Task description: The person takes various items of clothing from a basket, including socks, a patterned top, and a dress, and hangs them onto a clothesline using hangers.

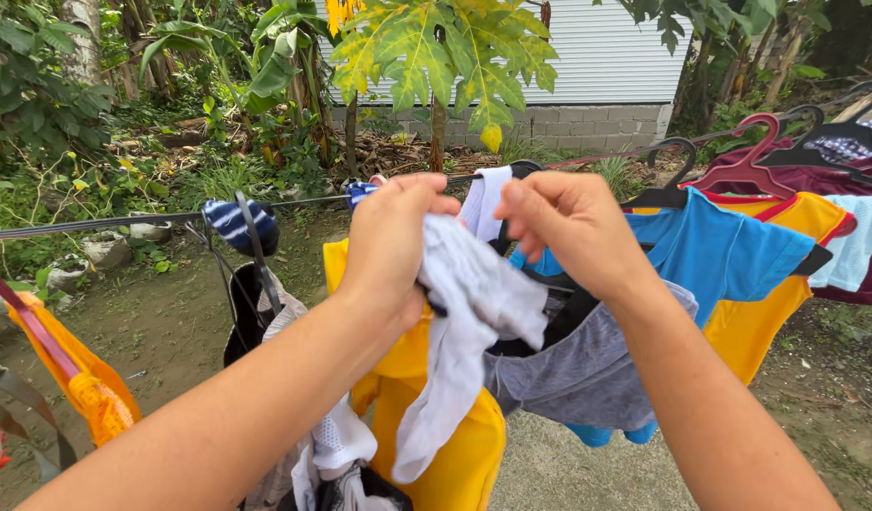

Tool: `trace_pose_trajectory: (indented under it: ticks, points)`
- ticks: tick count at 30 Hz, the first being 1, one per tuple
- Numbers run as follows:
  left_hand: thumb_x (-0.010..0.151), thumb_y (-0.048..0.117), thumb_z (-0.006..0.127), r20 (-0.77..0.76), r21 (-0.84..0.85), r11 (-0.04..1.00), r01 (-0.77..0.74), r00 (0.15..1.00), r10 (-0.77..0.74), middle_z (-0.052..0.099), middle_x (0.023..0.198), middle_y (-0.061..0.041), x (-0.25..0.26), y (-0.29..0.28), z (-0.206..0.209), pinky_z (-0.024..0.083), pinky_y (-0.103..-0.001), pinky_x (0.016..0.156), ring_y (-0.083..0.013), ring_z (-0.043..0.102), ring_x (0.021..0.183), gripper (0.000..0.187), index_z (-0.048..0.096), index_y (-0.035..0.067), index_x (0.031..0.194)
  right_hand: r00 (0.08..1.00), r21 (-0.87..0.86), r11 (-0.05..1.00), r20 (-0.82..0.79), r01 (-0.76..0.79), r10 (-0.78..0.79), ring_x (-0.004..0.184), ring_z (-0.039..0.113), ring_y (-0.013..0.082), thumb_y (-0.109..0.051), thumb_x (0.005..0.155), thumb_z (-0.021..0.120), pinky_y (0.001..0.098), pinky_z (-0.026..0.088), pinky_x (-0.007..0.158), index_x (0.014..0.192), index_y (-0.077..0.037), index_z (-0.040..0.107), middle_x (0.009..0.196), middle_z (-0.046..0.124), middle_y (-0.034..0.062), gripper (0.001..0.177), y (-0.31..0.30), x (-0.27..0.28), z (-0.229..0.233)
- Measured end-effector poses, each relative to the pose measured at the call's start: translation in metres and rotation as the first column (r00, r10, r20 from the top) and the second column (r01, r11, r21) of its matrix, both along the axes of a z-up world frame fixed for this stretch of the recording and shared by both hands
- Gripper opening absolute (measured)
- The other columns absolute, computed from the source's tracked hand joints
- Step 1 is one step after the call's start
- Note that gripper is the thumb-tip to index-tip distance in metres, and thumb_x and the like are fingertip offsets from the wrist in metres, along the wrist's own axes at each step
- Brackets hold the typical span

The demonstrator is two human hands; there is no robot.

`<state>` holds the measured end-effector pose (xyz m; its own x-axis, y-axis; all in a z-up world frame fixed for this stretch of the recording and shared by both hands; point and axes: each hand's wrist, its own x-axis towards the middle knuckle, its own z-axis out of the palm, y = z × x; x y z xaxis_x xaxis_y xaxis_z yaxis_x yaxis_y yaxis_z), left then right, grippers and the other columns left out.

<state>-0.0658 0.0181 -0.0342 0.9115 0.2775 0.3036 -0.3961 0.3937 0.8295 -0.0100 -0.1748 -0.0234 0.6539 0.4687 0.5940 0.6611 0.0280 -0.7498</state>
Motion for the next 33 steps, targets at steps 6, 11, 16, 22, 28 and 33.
trace_pose_trajectory:
  ticks: [6, 11, 16, 22, 28, 33]
  points:
    - [0.091, 0.025, 0.062, 0.145, 0.028, 0.999, -0.024, 0.989, 0.019, 0.062, 0.092, -0.007, 0.049, -0.046, 0.039, 0.047, -0.033, 0.073, -0.0160, 0.057, 0.081, 0.023, 0.063, 0.003, 0.099, 0.996, -0.050, 0.998, 0.082, 0.030, -0.026, 0.075, 0.054, 0.0032, -0.013, 0.098, 0.067, 0.0232, 0.043, 0.061, 0.131, -0.001, 0.063, 0.091, 0.068, 0.0007, 0.035, -0.010, -0.028, 0.013]
    - [0.094, 0.036, 0.050, 0.101, 0.357, 0.931, 0.076, 0.988, -0.119, 0.064, 0.091, -0.004, 0.076, -0.072, 0.059, 0.040, -0.030, 0.082, -0.0138, 0.053, 0.086, 0.033, 0.065, 0.007, 0.090, 0.992, 0.232, 0.969, 0.075, 0.080, -0.100, 0.092, 0.062, 0.0052, -0.009, 0.102, 0.060, 0.0225, 0.050, 0.080, 0.129, 0.000, 0.060, 0.104, 0.071, -0.0005, 0.028, -0.053, 0.011, 0.019]
    - [0.083, 0.002, 0.043, 0.014, 0.462, 0.879, 0.120, 0.990, -0.143, 0.058, 0.092, -0.011, 0.109, -0.099, 0.069, 0.044, -0.037, 0.069, -0.0244, 0.053, 0.082, 0.029, 0.057, 0.011, 0.106, 0.974, 0.514, 0.828, -0.092, 0.225, -0.208, 0.092, 0.065, 0.0067, -0.004, 0.093, 0.058, 0.0227, 0.054, 0.082, 0.128, -0.002, 0.058, 0.104, 0.071, -0.0020, 0.035, -0.131, 0.042, 0.022]
    - [0.074, -0.012, 0.053, 0.112, 0.555, 0.819, 0.144, 0.963, -0.245, 0.054, 0.116, -0.009, 0.145, -0.145, 0.071, 0.052, -0.034, 0.073, -0.0209, 0.058, 0.096, 0.050, 0.060, 0.012, 0.117, 0.919, 0.475, 0.790, -0.131, 0.388, -0.373, 0.062, 0.052, 0.0106, -0.007, 0.092, 0.081, 0.0278, 0.039, 0.053, 0.104, -0.003, 0.067, 0.075, 0.059, -0.0009, 0.019, -0.160, 0.045, -0.005]
    - [0.065, -0.018, 0.056, 0.178, 0.457, 0.833, 0.313, 0.885, -0.430, 0.057, 0.121, -0.013, 0.164, -0.198, 0.055, 0.054, -0.034, 0.079, -0.0244, 0.061, 0.101, 0.068, 0.060, 0.013, 0.126, 0.903, 0.437, 0.811, -0.352, 0.390, -0.244, 0.055, 0.059, 0.0117, -0.012, 0.084, 0.084, 0.0295, 0.046, 0.048, 0.092, -0.009, 0.067, 0.072, 0.064, -0.0004, 0.019, -0.151, 0.061, -0.013]
    - [0.073, -0.007, 0.069, -0.116, 0.447, 0.785, 0.429, 0.898, -0.425, 0.064, 0.108, -0.016, 0.186, -0.192, 0.052, 0.056, -0.039, 0.066, -0.0253, 0.066, 0.086, 0.051, 0.060, 0.006, 0.122, 0.841, 0.295, 0.832, -0.437, 0.470, -0.319, 0.062, 0.064, 0.0119, -0.004, 0.078, 0.083, 0.0291, 0.052, 0.054, 0.096, -0.011, 0.070, 0.080, 0.070, 0.0005, 0.023, -0.170, 0.074, -0.015]
